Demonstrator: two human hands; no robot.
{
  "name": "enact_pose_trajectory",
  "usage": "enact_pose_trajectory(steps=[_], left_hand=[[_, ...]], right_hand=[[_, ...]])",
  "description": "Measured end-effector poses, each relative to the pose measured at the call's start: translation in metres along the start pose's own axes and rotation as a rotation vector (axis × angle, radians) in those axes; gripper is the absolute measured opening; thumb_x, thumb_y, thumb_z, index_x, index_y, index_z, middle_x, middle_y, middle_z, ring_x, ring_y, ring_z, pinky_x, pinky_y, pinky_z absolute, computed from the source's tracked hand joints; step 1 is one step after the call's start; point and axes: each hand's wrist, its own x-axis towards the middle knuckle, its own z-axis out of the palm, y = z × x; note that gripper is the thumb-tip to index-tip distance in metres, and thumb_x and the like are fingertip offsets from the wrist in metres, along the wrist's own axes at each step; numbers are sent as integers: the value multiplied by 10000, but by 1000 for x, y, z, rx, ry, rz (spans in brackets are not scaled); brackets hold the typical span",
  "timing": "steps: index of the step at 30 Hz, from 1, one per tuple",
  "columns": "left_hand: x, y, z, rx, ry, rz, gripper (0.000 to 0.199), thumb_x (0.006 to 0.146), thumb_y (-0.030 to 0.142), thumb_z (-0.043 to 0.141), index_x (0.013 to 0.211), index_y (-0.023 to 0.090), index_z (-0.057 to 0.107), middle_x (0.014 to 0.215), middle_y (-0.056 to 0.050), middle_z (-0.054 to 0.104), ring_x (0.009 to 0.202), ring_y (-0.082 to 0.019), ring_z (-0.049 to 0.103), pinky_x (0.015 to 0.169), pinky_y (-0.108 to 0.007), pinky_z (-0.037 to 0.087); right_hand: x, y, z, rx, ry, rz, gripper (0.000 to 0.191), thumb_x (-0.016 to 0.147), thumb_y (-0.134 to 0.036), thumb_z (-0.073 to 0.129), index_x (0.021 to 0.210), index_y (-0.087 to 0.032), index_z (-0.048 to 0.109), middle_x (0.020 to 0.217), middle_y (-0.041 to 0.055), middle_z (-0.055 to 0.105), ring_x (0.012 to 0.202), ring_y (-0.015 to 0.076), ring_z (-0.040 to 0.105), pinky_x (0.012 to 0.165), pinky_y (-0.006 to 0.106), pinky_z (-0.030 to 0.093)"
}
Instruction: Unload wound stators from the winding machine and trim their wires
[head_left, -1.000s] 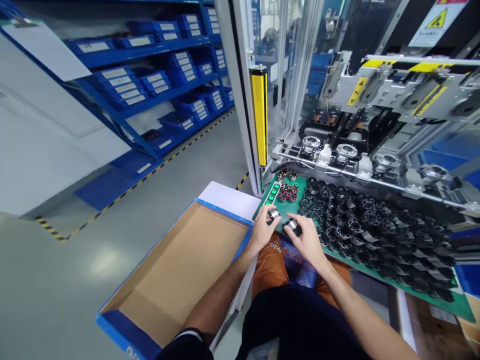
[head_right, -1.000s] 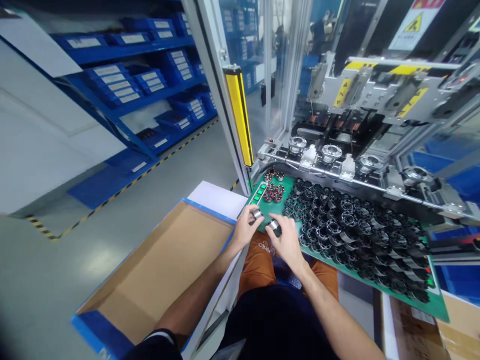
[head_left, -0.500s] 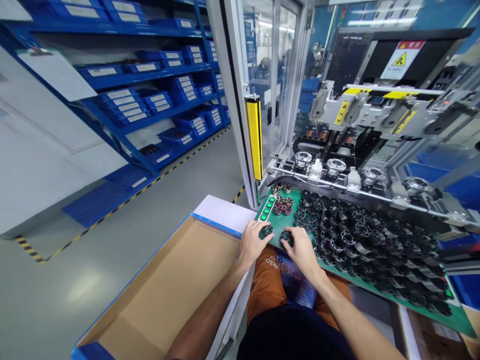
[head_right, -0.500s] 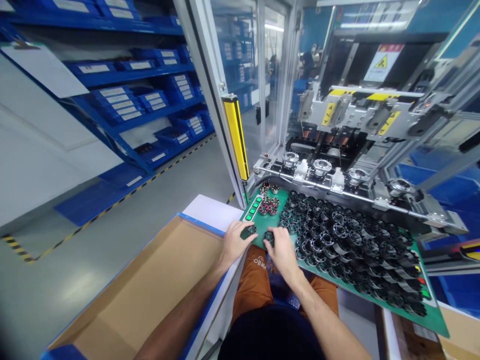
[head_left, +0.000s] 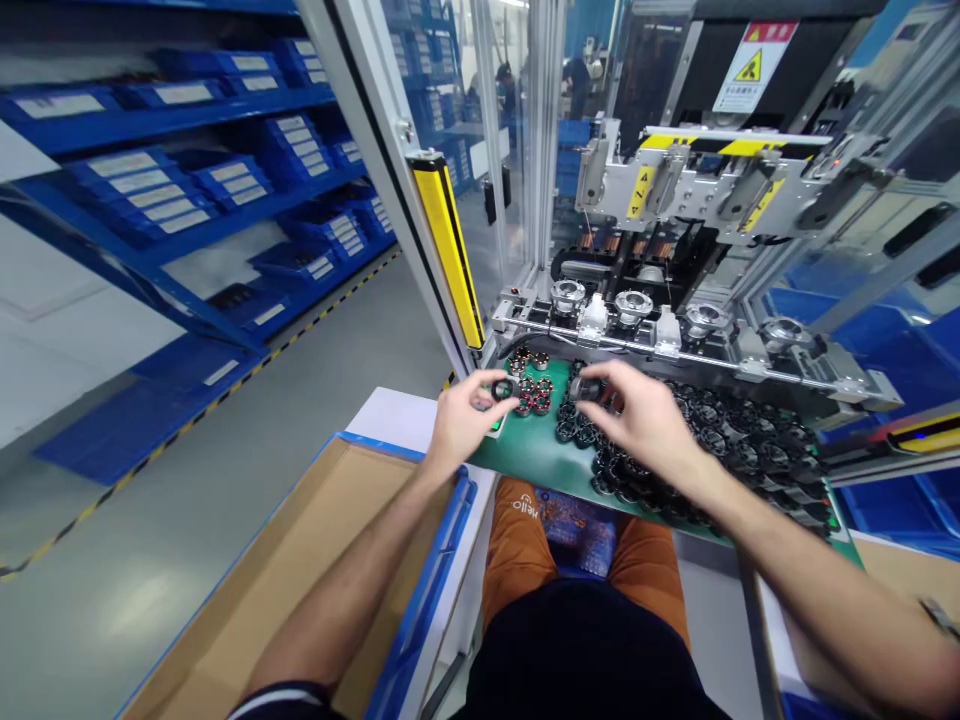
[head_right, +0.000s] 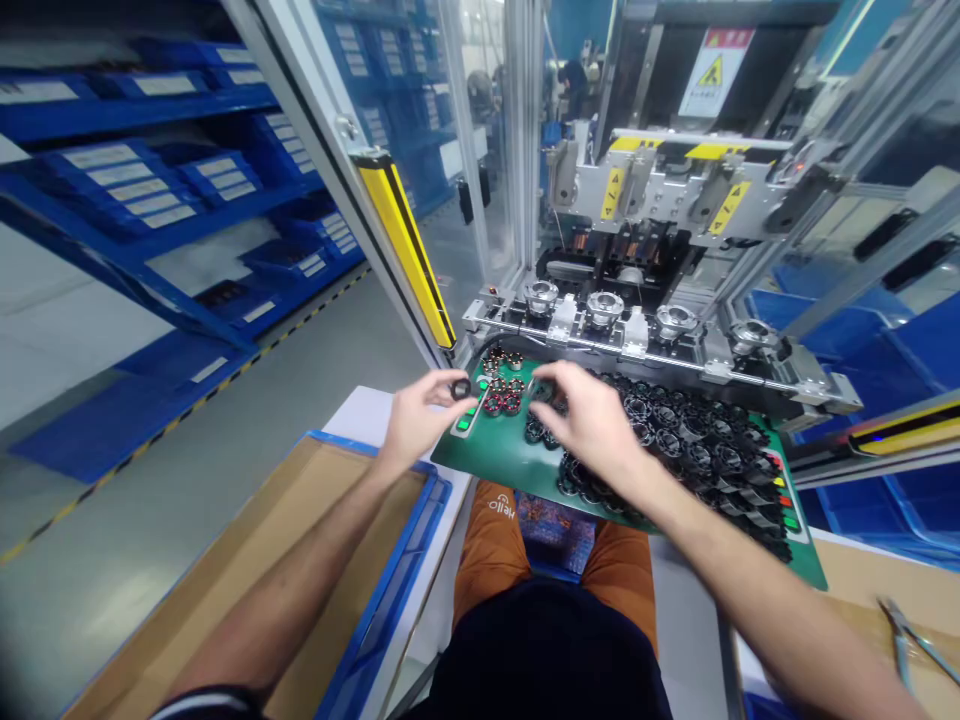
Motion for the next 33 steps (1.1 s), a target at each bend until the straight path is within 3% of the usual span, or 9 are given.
enact_pose_trajectory(steps=[3, 6, 10, 14, 18, 22, 27, 33], left_hand=[[76, 23, 3, -95, -64, 76, 472, 888, 370, 994, 1329, 249, 876, 1214, -80, 906, 869, -202, 846, 880, -375, 721], [152, 46, 20, -38, -125, 157, 464, 908, 256, 967, 1361, 236, 863, 1418, -118, 870, 889, -210, 855, 839, -372, 694], [236, 62, 58, 174, -163, 248, 460, 865, 129, 1009, 1296, 224, 879, 1287, -73, 895, 929, -226, 831, 1010, -443, 636], [291, 50, 96, 297, -204, 207, 494, 815, 81, 1047, 1263, 214, 885, 1226, -55, 891, 924, -219, 770, 1105, -473, 600], [316, 22, 113, 348, -274, 187, 522, 783, 69, 1065, 1261, 159, 878, 1235, -86, 885, 911, -216, 740, 1101, -469, 591], [329, 7, 111, 349, -370, 200, 521, 771, 119, 1068, 1255, 170, 884, 1190, -65, 876, 945, -232, 773, 1033, -401, 560], [342, 12, 101, 414, -523, 254, 487, 800, 265, 1071, 1249, 241, 885, 1129, -31, 859, 973, -249, 776, 931, -363, 535], [349, 18, 103, 502, -587, 265, 463, 832, 301, 1041, 1256, 233, 868, 1148, -45, 851, 1016, -268, 796, 987, -386, 559]], right_hand=[[66, 38, -62, -200, -3, -10, 403, 988, -338, 862, 1376, -231, 840, 1184, 97, 876, 881, 265, 789, 969, 516, 705], [124, 81, -96, -381, -19, 119, 466, 946, -264, 839, 1397, -148, 851, 1170, 151, 879, 916, 294, 805, 1040, 555, 694], [173, 130, -105, -531, -50, 248, 548, 916, -151, 802, 1453, -47, 826, 1291, 243, 862, 1181, 387, 821, 1165, 588, 645], [189, 159, -90, -620, -149, 340, 518, 937, -179, 844, 1443, -72, 836, 1329, 239, 857, 1275, 412, 807, 1174, 567, 635], [194, 180, -76, -662, -230, 322, 490, 963, -224, 874, 1435, -92, 850, 1265, 211, 865, 1257, 398, 801, 1165, 545, 625], [208, 197, -77, -693, -323, 260, 506, 934, -254, 913, 1420, -116, 877, 1208, 177, 869, 1235, 403, 811, 1168, 548, 626], [228, 201, -86, -760, -479, 208, 547, 915, -315, 965, 1444, -192, 902, 1174, 124, 887, 1167, 383, 848, 1124, 507, 665], [238, 199, -87, -790, -549, 174, 535, 912, -320, 978, 1429, -198, 911, 1162, 121, 889, 1170, 377, 853, 1092, 501, 682]])
